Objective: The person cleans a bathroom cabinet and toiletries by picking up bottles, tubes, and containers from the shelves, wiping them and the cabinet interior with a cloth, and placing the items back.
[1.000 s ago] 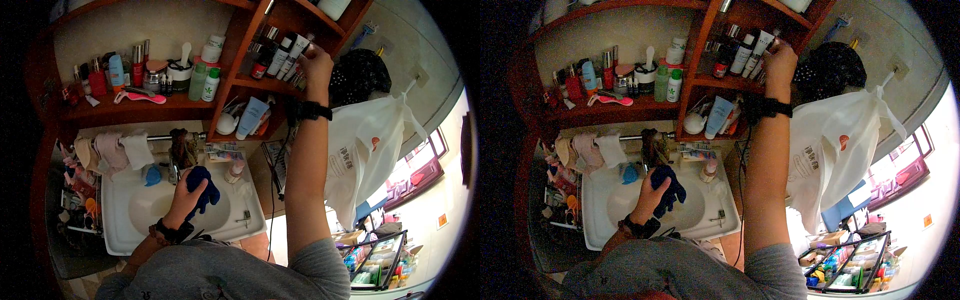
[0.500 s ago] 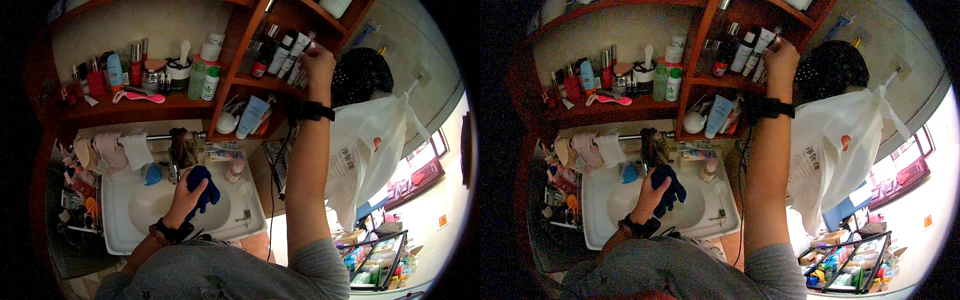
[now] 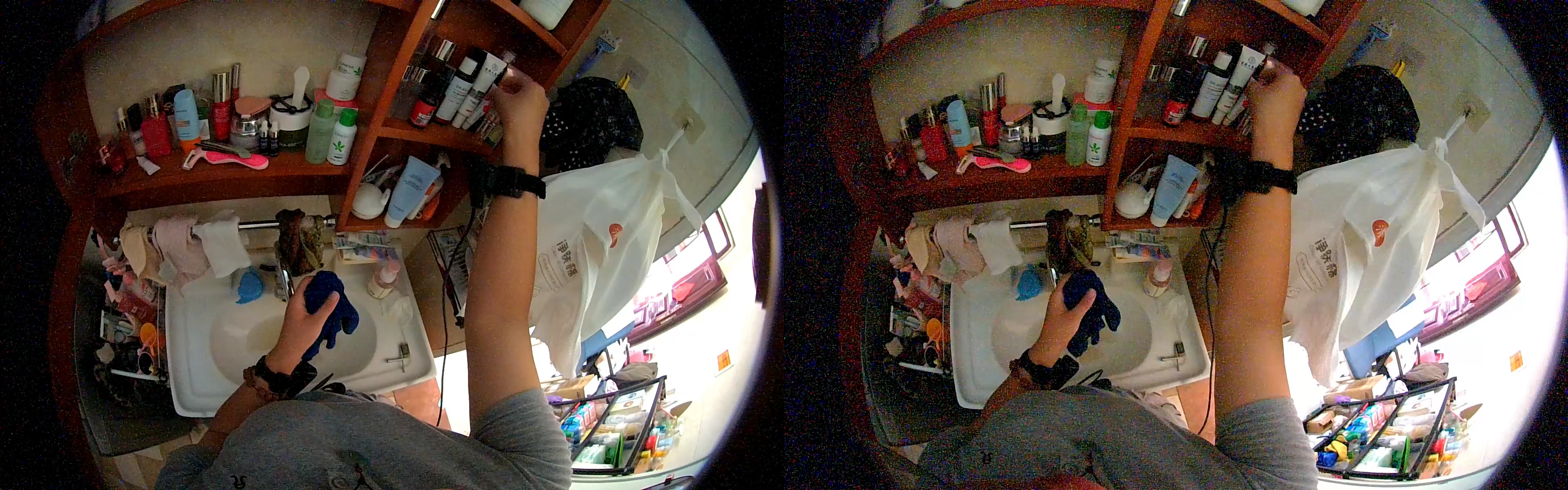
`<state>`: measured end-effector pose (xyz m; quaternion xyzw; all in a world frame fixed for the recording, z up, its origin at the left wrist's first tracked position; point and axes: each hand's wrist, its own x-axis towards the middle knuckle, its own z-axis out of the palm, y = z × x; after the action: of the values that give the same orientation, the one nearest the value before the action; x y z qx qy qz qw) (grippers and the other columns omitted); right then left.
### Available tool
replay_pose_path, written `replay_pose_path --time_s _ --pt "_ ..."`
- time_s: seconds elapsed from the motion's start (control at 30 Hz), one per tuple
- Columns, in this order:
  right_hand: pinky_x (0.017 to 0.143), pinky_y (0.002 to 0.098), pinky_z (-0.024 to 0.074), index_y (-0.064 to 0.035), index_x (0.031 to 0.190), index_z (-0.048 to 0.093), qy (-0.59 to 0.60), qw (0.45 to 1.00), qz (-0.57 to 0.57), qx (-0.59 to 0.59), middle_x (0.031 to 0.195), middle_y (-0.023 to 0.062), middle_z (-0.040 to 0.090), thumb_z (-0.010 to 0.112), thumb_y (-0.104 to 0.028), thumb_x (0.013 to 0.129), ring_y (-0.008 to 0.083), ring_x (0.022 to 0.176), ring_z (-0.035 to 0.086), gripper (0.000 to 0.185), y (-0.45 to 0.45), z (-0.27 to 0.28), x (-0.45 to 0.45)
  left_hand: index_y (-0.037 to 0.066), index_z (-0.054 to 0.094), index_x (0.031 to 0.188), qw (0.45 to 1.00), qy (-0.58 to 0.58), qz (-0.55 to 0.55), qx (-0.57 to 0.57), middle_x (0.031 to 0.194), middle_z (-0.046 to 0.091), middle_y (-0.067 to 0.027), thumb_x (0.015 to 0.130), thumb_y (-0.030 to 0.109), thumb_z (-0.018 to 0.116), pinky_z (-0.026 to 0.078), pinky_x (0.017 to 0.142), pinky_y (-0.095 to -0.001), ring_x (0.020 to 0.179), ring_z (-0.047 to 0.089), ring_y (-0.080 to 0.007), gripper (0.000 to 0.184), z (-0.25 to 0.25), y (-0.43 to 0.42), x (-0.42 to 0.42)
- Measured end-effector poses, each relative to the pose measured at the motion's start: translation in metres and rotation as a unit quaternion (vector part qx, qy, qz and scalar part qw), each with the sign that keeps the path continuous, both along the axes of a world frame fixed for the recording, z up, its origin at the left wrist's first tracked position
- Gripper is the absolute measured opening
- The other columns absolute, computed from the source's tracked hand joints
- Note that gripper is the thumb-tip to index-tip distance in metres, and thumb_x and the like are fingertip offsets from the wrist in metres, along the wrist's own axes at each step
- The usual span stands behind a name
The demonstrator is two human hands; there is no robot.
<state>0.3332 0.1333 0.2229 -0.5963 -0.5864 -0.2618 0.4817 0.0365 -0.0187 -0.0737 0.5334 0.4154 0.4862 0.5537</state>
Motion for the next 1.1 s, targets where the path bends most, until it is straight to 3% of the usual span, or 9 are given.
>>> replay_pose_path --time_s 0.1,0.2,0.3,0.4,0.5,0.8,0.9,1.0,1.1 --pt "0.070 0.0358 0.0531 -0.0016 0.090 0.070 0.043 0.998 -0.052 -0.019 0.081 0.0150 0.069 0.071 -0.014 0.073 0.0263 0.076 0.068 0.021 0.007 0.002 0.002 -0.003 0.051 0.118 1.000 0.015 0.001 0.009 0.102 0.061 -0.0105 0.087 0.026 0.066 0.049 0.081 -0.0293 0.091 0.060 -0.0169 0.045 0.003 0.000 -0.001" --pt "0.070 0.0417 0.0516 -0.0043 0.098 0.069 0.035 0.999 -0.039 0.002 0.080 0.0225 0.065 0.064 -0.015 0.081 0.0383 0.079 0.065 0.021 0.003 0.001 0.001 -0.002 0.051 0.117 1.000 0.003 -0.004 0.003 0.101 0.061 -0.0097 0.087 0.026 0.066 0.049 0.081 -0.0292 0.090 0.059 -0.0165 0.044 0.003 0.000 -0.001" --pt "0.072 0.0360 0.0525 -0.0014 0.090 0.070 0.034 0.998 -0.058 0.017 0.082 0.0155 0.069 0.070 -0.016 0.074 0.0283 0.079 0.068 0.021 0.004 0.001 0.002 -0.002 0.051 0.117 1.000 -0.002 -0.002 0.002 0.100 0.061 -0.0092 0.087 0.025 0.066 0.049 0.081 -0.0291 0.090 0.059 -0.0161 0.043 0.003 -0.001 0.000" --pt "0.073 0.0361 0.0524 -0.0013 0.088 0.070 0.028 0.998 -0.058 0.012 0.083 0.0158 0.069 0.070 -0.016 0.074 0.0289 0.081 0.068 0.021 0.009 0.000 0.008 -0.002 0.051 0.117 1.000 0.006 0.007 0.016 0.100 0.061 -0.0090 0.087 0.024 0.067 0.049 0.081 -0.0289 0.090 0.059 -0.0158 0.043 0.008 -0.003 0.001" --pt "0.072 0.0416 0.0512 -0.0012 0.095 0.069 0.005 0.999 -0.028 0.028 0.083 0.0237 0.065 0.066 -0.016 0.080 0.0386 0.080 0.065 0.021 0.007 -0.001 0.009 -0.002 0.050 0.118 1.000 0.000 0.004 0.005 0.101 0.061 -0.0091 0.087 0.024 0.067 0.049 0.081 -0.0288 0.090 0.059 -0.0158 0.044 0.004 -0.002 0.001" --pt "0.072 0.0414 0.0513 -0.0007 0.090 0.070 0.028 0.998 -0.038 0.045 0.083 0.0220 0.066 0.066 -0.021 0.082 0.0375 0.080 0.065 0.022 0.005 0.000 0.006 -0.002 0.050 0.119 1.000 -0.014 0.011 -0.008 0.102 0.061 -0.0094 0.087 0.025 0.067 0.049 0.080 -0.0293 0.091 0.059 -0.0158 0.046 0.003 -0.004 0.002" --pt "0.072 0.0365 0.0522 -0.0028 0.084 0.071 0.035 0.997 -0.062 0.043 0.083 0.0158 0.069 0.071 -0.023 0.076 0.0278 0.079 0.068 0.022 -0.002 0.004 0.002 -0.002 0.051 0.117 1.000 -0.027 -0.002 -0.013 0.101 0.061 -0.0087 0.087 0.027 0.067 0.049 0.078 -0.0291 0.090 0.059 -0.0154 0.044 0.000 -0.002 0.002" --pt "0.072 0.0402 0.0515 -0.0009 0.084 0.070 0.016 0.998 -0.037 0.054 0.081 0.0204 0.067 0.070 -0.027 0.079 0.0366 0.078 0.066 0.026 -0.006 0.007 0.003 -0.001 0.052 0.113 1.000 -0.019 -0.004 -0.001 0.098 0.061 -0.0077 0.087 0.028 0.067 0.049 0.076 -0.0287 0.087 0.059 -0.0150 0.041 -0.003 -0.001 0.000" --pt "0.072 0.0401 0.0515 -0.0009 0.082 0.070 0.068 0.997 -0.027 0.034 0.080 0.0202 0.067 0.071 -0.030 0.077 0.0363 0.077 0.066 0.029 -0.008 0.008 0.005 0.000 0.053 0.111 1.000 -0.005 0.002 0.012 0.094 0.061 -0.0067 0.087 0.028 0.067 0.048 0.075 -0.0282 0.084 0.058 -0.0146 0.039 0.000 -0.004 0.001"
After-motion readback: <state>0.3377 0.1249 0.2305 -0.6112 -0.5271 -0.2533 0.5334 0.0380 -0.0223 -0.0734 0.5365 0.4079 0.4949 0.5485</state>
